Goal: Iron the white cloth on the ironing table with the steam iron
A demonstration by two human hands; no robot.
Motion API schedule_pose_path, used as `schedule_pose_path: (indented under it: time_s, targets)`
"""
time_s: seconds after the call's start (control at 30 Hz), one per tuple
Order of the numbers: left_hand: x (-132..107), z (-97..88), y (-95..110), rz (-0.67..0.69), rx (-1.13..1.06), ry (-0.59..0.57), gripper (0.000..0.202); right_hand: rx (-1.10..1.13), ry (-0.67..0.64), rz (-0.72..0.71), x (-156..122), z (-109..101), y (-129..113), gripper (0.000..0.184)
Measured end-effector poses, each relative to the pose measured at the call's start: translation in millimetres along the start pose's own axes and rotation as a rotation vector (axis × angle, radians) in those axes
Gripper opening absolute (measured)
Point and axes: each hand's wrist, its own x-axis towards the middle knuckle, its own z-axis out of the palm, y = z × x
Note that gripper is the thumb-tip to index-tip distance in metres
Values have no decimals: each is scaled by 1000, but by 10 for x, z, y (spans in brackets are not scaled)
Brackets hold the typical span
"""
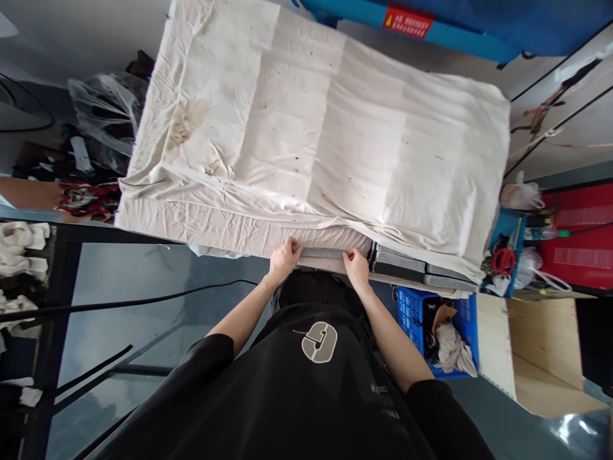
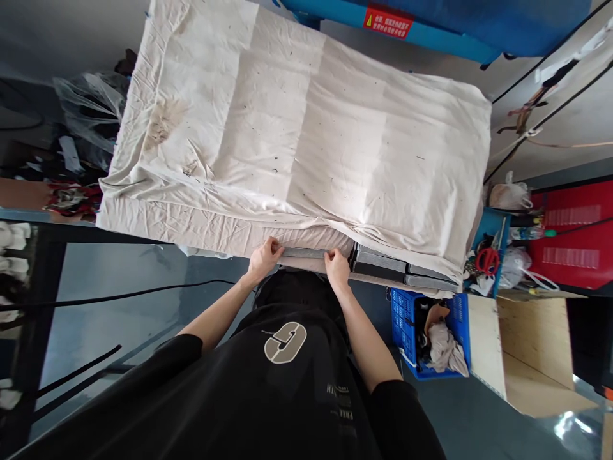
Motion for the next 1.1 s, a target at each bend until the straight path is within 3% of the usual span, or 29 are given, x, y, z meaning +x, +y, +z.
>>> schedule_pose_path:
  time_s: [0.07,0.17,0.27,0.5,0.7,0.9,1.0,1.1]
  targets:
    - [-4,-33,1,75,34,10,22,-17,31,-30,-30,-21,-12,24]
    - [19,-68,-5,207,127,-31,26,-97,12,-200,-23,-46,-20,29]
    - [50,-77,2,236,171,-64,25,-178,-33,-322,35,-52,-25,27]
    - [83,-52,75,251,166,-88,8,-169,-80,-319,92,-61,-118,9]
    - [35,-153,39,233,73,-123,10,-16,-149,-281,-15,-139,-178,5]
    - [-130,-231,137,301,-83,-274,6,249,-180,-165,-505,-568,110,16]
    - [-221,-85,433,337,-210,-387,10,465,-143,-55,-774,-895,391,24]
    - [-316,181,871,377,-272,-472,11,536,0,43,-898,-1209,733,30]
